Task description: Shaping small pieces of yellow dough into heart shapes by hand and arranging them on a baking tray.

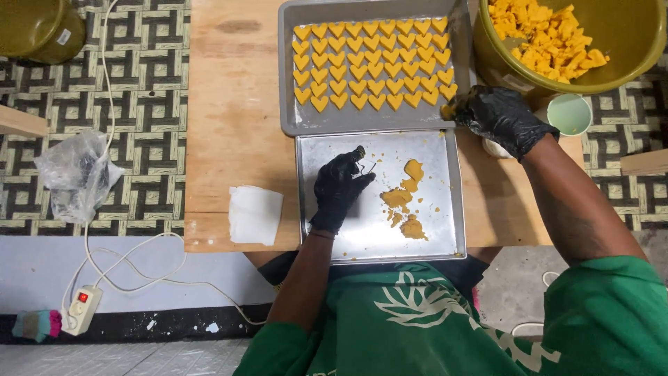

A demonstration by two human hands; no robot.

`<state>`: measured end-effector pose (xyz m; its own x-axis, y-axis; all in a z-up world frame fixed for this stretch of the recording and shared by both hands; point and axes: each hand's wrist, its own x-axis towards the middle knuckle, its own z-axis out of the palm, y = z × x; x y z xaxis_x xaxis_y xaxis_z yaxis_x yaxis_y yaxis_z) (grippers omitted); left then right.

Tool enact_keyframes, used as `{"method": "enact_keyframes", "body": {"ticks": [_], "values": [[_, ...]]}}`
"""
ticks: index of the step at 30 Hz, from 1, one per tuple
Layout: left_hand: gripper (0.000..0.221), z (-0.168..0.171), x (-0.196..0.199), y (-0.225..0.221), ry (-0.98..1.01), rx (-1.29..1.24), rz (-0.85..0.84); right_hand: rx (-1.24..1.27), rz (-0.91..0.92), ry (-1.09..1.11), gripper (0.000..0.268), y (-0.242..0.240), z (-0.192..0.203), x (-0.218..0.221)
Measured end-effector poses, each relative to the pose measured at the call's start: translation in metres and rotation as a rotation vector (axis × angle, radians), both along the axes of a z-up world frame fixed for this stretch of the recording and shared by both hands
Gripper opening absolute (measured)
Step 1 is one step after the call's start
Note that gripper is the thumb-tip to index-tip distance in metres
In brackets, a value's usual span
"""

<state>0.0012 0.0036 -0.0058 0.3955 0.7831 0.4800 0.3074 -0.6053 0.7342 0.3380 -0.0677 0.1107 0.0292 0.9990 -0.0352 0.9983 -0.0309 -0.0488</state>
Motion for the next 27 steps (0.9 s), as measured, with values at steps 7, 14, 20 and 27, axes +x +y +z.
{"method": "enact_keyframes", "body": {"ticks": [7,14,20,27], "values": [[0.053,-0.005,-0.001,0.005,-0.082,-0.18,-0.067,-0.001,-0.072,0.008,0.031,-0.011,-0.036,0.001],[0.056,-0.007,-0.001,0.005,0.059,-0.186,-0.053,-0.238,0.071,0.599,0.101,-0.038,0.018,-0.137],[0.055,-0.004,-0.002,0.001,0.082,-0.199,-0.037,-0.312,0.102,0.171,0.085,-0.056,-0.063,-0.126],[0.058,-0.014,0.003,0.004,0.057,-0.3,-0.04,-0.033,0.025,0.222,0.055,-0.062,-0.088,-0.099]]}}
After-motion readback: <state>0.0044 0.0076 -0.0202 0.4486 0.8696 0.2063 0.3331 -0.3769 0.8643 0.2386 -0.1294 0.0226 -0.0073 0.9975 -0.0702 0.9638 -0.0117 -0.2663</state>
